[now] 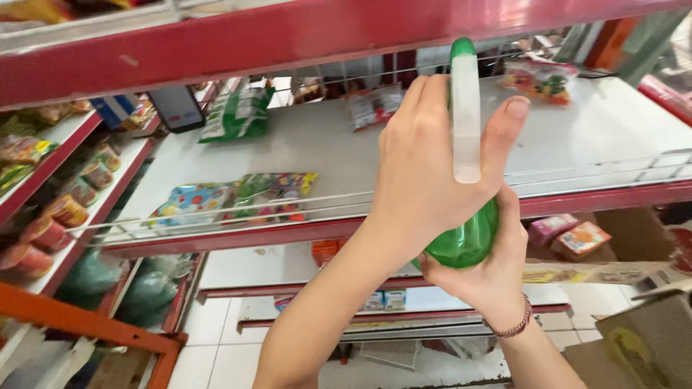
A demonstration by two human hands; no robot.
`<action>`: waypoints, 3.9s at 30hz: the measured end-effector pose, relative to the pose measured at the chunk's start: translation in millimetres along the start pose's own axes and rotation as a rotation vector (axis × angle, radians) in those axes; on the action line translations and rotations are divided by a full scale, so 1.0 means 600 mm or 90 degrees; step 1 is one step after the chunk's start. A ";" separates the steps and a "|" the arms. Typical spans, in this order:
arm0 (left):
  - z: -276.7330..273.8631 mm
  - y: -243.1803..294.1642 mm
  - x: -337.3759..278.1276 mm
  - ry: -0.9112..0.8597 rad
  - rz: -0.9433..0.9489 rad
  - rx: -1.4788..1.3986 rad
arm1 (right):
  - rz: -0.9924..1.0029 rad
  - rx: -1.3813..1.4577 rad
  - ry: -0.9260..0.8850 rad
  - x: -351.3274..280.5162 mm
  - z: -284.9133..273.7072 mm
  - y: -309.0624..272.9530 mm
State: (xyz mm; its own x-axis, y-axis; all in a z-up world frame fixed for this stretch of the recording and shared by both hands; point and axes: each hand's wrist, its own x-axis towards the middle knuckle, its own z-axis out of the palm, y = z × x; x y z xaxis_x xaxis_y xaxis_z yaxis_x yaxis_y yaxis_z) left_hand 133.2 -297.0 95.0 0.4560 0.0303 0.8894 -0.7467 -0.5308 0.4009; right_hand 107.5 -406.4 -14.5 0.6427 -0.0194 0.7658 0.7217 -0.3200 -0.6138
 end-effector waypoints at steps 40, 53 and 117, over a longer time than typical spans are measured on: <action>-0.001 0.034 -0.005 -0.013 -0.013 0.031 | -0.008 0.009 0.011 -0.010 -0.018 -0.014; -0.423 -0.127 -0.031 0.091 -0.065 0.133 | -0.039 0.180 -0.156 -0.028 0.358 -0.195; 0.054 -0.254 -0.635 -0.269 -0.390 -0.167 | 0.450 -0.102 -0.107 -0.588 0.122 0.187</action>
State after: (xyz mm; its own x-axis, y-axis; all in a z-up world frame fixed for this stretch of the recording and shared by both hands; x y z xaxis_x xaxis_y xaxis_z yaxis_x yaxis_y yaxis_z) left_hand 89.3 -255.0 -311.9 0.9294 -0.0991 0.3554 -0.3684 -0.3040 0.8786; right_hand -19.6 -366.3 -367.5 0.9799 -0.1308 0.1505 0.0828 -0.4193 -0.9041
